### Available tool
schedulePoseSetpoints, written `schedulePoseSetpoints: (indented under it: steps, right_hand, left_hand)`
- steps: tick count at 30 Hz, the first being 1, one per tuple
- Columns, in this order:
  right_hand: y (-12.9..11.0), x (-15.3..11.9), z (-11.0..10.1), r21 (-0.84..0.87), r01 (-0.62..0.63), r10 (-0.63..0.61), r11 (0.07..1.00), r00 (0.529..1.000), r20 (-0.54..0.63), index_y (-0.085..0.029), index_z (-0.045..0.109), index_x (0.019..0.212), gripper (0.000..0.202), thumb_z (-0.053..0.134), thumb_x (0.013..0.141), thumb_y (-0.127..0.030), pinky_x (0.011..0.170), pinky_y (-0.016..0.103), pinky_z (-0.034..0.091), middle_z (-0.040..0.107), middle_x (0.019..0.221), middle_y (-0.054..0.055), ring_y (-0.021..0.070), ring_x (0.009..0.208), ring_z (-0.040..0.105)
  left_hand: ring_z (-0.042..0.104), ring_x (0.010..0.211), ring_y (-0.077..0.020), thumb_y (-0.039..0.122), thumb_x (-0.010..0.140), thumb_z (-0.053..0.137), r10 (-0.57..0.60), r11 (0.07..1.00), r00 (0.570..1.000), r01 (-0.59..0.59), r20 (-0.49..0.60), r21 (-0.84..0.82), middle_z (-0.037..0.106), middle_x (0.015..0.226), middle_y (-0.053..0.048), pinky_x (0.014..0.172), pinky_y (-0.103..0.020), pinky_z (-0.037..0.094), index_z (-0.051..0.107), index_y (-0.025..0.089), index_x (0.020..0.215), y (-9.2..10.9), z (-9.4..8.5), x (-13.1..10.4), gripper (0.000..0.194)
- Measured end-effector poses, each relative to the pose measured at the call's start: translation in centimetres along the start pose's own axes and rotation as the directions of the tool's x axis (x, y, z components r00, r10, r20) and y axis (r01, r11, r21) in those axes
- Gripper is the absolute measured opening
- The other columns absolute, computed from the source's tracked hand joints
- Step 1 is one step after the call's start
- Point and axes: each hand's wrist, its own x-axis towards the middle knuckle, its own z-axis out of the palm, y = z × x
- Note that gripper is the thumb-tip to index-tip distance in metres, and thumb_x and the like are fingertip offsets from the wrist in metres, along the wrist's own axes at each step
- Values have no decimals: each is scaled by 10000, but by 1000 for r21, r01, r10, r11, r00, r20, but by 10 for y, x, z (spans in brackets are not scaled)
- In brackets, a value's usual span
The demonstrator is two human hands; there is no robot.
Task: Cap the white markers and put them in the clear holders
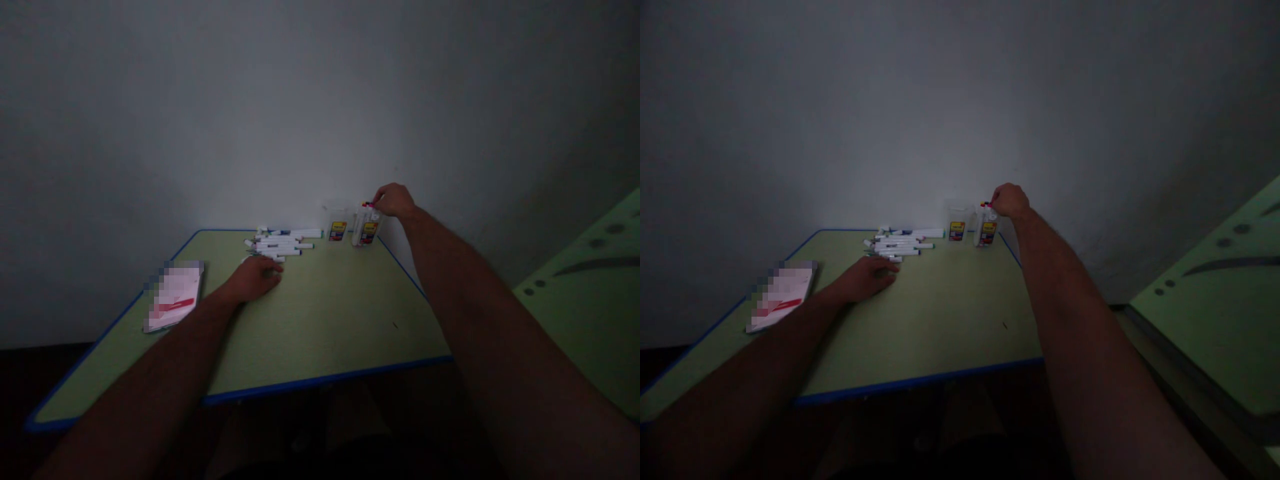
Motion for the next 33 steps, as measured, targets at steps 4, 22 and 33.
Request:
schedulePoseSetpoints:
  steps: [4, 22, 33]
  right_hand:
    - [0, -2, 1, 6, -26, 26, 1000, 999, -19, -191, 819, 899, 160, 758, 755, -158, 890, 361, 568, 776, 976, 88, 264, 949, 720]
    - [3, -1, 3, 2, -7, 7, 1000, 1000, -25, -160, 807, 911, 186, 805, 729, -197, 864, 334, 559, 767, 1014, 111, 247, 943, 707]
    - [1, -4, 2, -56, 23, -24, 998, 1000, -19, -222, 809, 931, 177, 749, 766, -199, 869, 340, 540, 760, 1070, 87, 244, 979, 702]
  left_hand:
    - [681, 1128, -312, 380, 841, 569, -10, 1000, 1000, 10, 9, 13, 744, 1189, -172, 1038, -461, 502, 780, 139, 1071, 3, -2, 0, 394]
    - [680, 1131, -293, 359, 823, 591, -7, 1000, 1000, 7, -15, -4, 748, 1194, -137, 1041, -453, 502, 779, 187, 1030, 2, 0, 0, 328]
    - [690, 1087, -274, 373, 844, 571, -1, 1000, 1000, 1, 4, 6, 756, 1156, -134, 1022, -437, 512, 777, 179, 1055, 2, -1, 0, 353]
